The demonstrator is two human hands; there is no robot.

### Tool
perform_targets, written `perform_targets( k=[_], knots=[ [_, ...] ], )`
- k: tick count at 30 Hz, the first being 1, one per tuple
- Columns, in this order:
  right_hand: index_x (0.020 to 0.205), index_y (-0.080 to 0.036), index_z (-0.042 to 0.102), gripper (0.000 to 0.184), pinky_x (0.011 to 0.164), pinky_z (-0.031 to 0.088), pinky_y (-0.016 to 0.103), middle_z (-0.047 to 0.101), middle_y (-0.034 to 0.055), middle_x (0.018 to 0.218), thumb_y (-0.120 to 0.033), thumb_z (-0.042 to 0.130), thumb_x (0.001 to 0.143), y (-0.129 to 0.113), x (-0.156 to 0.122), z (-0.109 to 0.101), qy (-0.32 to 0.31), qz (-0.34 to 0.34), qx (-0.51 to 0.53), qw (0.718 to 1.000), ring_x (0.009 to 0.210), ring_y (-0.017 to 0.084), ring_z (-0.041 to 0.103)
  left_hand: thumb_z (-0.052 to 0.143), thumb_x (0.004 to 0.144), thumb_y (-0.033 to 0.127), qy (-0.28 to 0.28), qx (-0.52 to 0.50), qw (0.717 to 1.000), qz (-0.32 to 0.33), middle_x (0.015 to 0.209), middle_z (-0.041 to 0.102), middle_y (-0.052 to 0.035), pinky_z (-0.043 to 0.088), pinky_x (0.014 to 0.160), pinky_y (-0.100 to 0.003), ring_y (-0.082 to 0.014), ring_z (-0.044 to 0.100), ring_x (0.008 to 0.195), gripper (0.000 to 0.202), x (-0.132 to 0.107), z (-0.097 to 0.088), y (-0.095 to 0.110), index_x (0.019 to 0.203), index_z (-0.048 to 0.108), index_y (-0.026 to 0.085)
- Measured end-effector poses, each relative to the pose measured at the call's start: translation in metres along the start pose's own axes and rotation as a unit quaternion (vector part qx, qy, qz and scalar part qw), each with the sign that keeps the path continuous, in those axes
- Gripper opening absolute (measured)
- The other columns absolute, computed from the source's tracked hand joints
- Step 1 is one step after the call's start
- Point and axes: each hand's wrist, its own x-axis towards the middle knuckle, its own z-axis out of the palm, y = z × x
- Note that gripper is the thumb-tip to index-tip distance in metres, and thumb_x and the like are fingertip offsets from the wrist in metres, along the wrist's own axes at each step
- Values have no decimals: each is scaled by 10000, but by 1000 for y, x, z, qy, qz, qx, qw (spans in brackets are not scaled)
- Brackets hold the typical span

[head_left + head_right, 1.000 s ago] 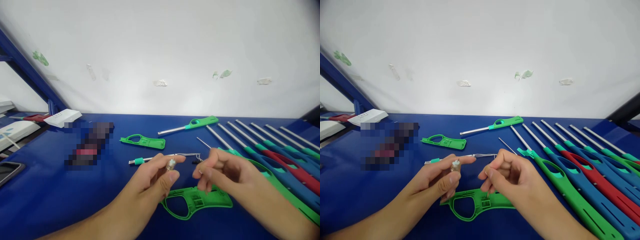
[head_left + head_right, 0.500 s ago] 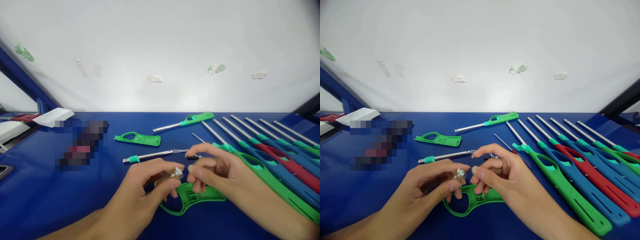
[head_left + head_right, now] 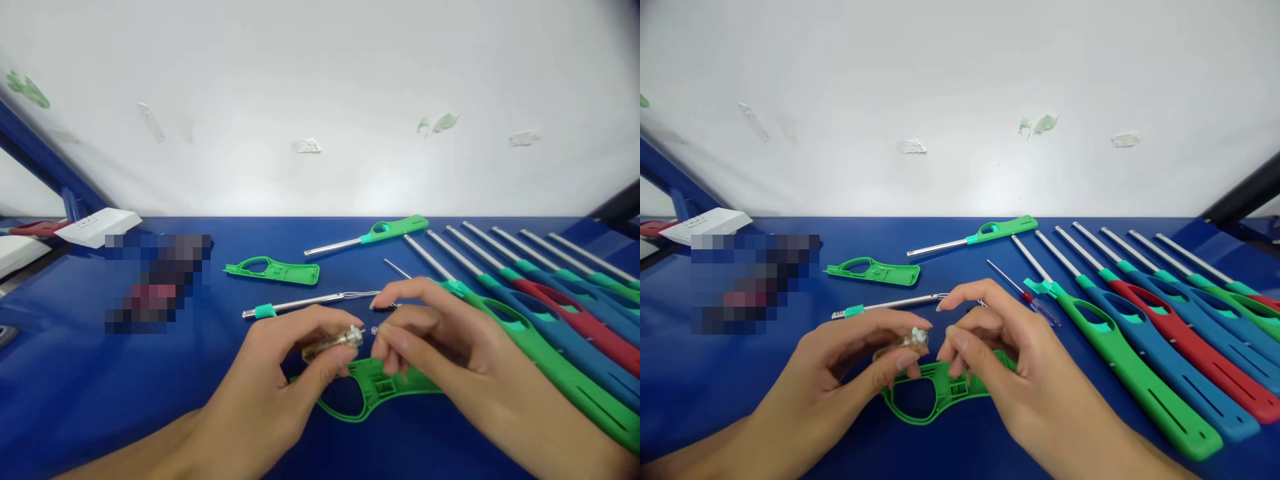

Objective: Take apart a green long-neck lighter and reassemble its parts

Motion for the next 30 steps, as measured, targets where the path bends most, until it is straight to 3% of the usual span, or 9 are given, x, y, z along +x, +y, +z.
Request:
perform_targets(
  k=[5,9,12,17,20,24,27,30],
  knots=[
    [1100,-411,838,186,579,545,254,907,-83,1052,-467,668,1149,7,8,-13,-4,-42,-137,990,917,182,885,713,1156,336,20,50,999,-4,974,812,67,586,805,-234,-130,723,839,119,-1,-3,-1,1156,832,345],
    [1191,-425,850,216,532,524,285,890,-113,952,-442,637,1162,17,11,-19,-14,-56,-190,980,765,165,854,661,1179,373,-2,76,997,-15,963,774,37,540,716,-263,-156,656,805,172,-3,0,-5,1147,822,323],
    [1195,-405,860,185,659,591,272,880,-103,964,-403,683,1142,24,12,-20,-6,-71,-208,976,775,139,832,628,1200,418,-5,73,997,-16,955,749,34,531,702,-269,-161,636,800,206,-4,1,-7,1170,811,329],
    [1080,-298,864,114,635,514,269,773,-53,915,-279,760,1121,31,18,-22,-45,-94,-224,969,636,112,636,651,1195,405,0,62,998,-19,957,760,44,567,760,-273,-157,678,829,173,-3,-2,-7,1172,808,336],
    [1015,-209,793,165,657,537,268,737,-31,908,-265,777,1169,33,20,-23,-57,-103,-233,965,684,126,621,683,1174,371,12,54,998,-12,1002,787,49,588,803,-265,-145,710,857,141,0,-3,-6,1147,817,340],
    [969,-241,776,172,578,475,221,711,-78,831,-226,824,1133,28,17,-19,-41,-119,-213,969,622,101,590,731,1128,367,24,46,999,-9,1001,809,27,632,826,-292,-168,743,865,112,2,-2,-4,1116,831,318],
    [990,-317,765,179,563,500,173,728,-139,791,-271,809,1156,20,13,-13,-23,-134,-184,974,623,77,660,807,1084,465,31,32,999,-24,944,816,-14,675,821,-342,-219,774,868,201,3,-1,-1,1159,847,284],
    [1006,-354,762,257,653,575,146,785,-153,850,-473,735,1232,11,9,-9,5,-155,-174,972,703,71,743,858,1045,568,30,12,999,-43,906,819,-38,697,791,-364,-259,803,889,353,4,0,2,1226,859,266]
  ],
)
